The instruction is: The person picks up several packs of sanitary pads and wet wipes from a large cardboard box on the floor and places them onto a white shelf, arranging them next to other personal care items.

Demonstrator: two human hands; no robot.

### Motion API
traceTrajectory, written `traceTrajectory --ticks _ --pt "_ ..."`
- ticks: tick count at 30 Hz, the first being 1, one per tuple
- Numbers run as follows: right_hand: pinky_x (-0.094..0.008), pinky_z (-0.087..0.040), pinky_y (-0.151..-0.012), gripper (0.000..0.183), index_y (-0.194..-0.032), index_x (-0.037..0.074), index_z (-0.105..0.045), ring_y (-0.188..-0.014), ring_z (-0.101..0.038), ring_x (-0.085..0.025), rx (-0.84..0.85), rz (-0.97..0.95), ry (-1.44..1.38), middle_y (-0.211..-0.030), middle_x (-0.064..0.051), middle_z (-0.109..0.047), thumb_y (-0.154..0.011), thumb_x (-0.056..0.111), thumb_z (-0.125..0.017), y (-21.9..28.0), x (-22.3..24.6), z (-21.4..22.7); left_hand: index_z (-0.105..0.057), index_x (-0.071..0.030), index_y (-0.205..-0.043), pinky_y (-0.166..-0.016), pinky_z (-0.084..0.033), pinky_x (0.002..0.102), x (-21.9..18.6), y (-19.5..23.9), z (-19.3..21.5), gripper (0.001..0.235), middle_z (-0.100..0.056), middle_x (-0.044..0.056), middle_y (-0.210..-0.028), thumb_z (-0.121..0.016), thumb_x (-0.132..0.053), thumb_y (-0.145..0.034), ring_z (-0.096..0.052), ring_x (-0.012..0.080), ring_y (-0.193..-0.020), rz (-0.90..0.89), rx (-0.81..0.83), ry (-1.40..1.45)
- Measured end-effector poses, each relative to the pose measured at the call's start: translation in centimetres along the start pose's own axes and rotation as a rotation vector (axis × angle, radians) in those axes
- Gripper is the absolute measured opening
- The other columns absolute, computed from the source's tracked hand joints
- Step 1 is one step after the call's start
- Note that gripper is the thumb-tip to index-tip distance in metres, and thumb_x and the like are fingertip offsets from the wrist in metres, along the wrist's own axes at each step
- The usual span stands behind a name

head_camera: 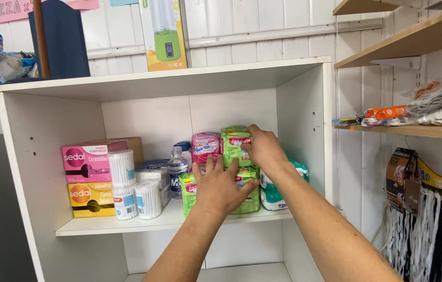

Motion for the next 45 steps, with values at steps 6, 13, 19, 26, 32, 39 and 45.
traceTrajectory --ticks 6,13,19,26,32,39,45 --pt "-0.054 -0.06 -0.106 0.051 -0.142 0.016 -0.066 -0.123 -0.074 -0.042 0.05 -0.031 0.024 -0.126 -0.021 -0.077 -0.096 0.035 -0.08 -0.8 0.4 -1.3 -0.053 -0.019 -0.162 -0.13 -0.007 0.072 -0.4 -1.4 -0.1 0.091 -0.047 0.021 -0.169 -0.036 -0.081 -0.099 -0.032 0.0377 -0.165 0.049 0.07 -0.019" --pt "-0.055 -0.06 -0.104 0.05 -0.142 0.016 -0.065 -0.122 -0.075 -0.043 0.058 -0.025 0.025 -0.124 -0.022 -0.077 -0.097 0.033 -0.08 -0.9 0.3 -1.4 -0.061 -0.018 -0.156 -0.128 -0.009 0.074 -0.2 -2.1 -0.5 0.093 -0.052 0.022 -0.165 -0.034 -0.085 -0.097 -0.038 0.0394 -0.161 0.041 0.036 -0.016" --pt "-0.059 -0.058 -0.109 0.065 -0.158 0.017 -0.05 -0.127 -0.071 -0.046 0.053 0.006 -0.023 -0.129 -0.027 -0.073 -0.102 0.039 -0.074 1.5 1.9 1.4 -0.057 -0.018 -0.159 -0.128 -0.007 0.076 -0.8 -0.3 2.0 0.1 -0.052 0.023 -0.164 -0.023 -0.088 -0.096 -0.038 0.04 -0.161 0.038 -0.003 -0.02" --pt "-0.06 -0.061 -0.102 0.042 -0.145 0.011 -0.061 -0.123 -0.072 -0.05 -0.058 0.22 -0.314 -0.132 -0.029 -0.073 -0.108 0.031 -0.063 14.8 6.2 11.6 -0.063 -0.015 -0.151 -0.122 -0.012 0.081 -4.2 6.4 2.8 0.097 -0.06 0.022 -0.155 -0.045 -0.089 -0.092 -0.048 0.037 -0.152 -0.267 -0.354 -0.014" --pt "-0.03 -0.062 -0.098 0.027 -0.121 0.012 -0.077 -0.106 -0.081 -0.014 -0.074 0.03 -0.249 -0.117 0.001 -0.085 -0.102 0.027 -0.064 35.1 -0.1 16.6 -0.072 -0.013 -0.126 -0.109 -0.028 0.088 -10.4 21.8 -1.7 0.079 -0.07 0.018 -0.14 -0.066 -0.082 -0.087 -0.064 0.0388 -0.132 -0.729 -0.487 0.209" --pt "-0.029 -0.056 -0.075 0.023 -0.114 0.024 -0.079 -0.105 -0.075 -0.009 0.247 -0.65 -0.017 -0.112 0.012 -0.085 -0.104 0.031 -0.061 58.8 -8.8 19.9 -0.078 -0.016 -0.125 -0.113 -0.026 0.088 -15.9 36.0 -10.9 0.071 -0.072 0.012 -0.137 -0.068 -0.076 -0.088 -0.067 0.0317 -0.12 -0.882 -0.112 0.464" --pt "-0.033 -0.057 -0.106 0.033 -0.13 0.02 -0.077 -0.12 -0.077 -0.013 0.493 -0.991 0.0 -0.13 0.007 -0.084 -0.103 0.027 -0.059 79.1 -17.6 18.7 -0.076 -0.014 -0.133 -0.126 -0.017 0.076 -22.4 47.3 -21.5 0.072 -0.074 0.006 -0.134 -0.054 -0.073 -0.1 -0.067 0.0267 -0.123 -0.862 0.467 0.568"
Point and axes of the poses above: each hand's wrist, its own y-axis away from the middle knuckle, its own z-axis out of the back of the hand, x = y × z, the point moved 9 cm from there along -y, towards the middle knuckle
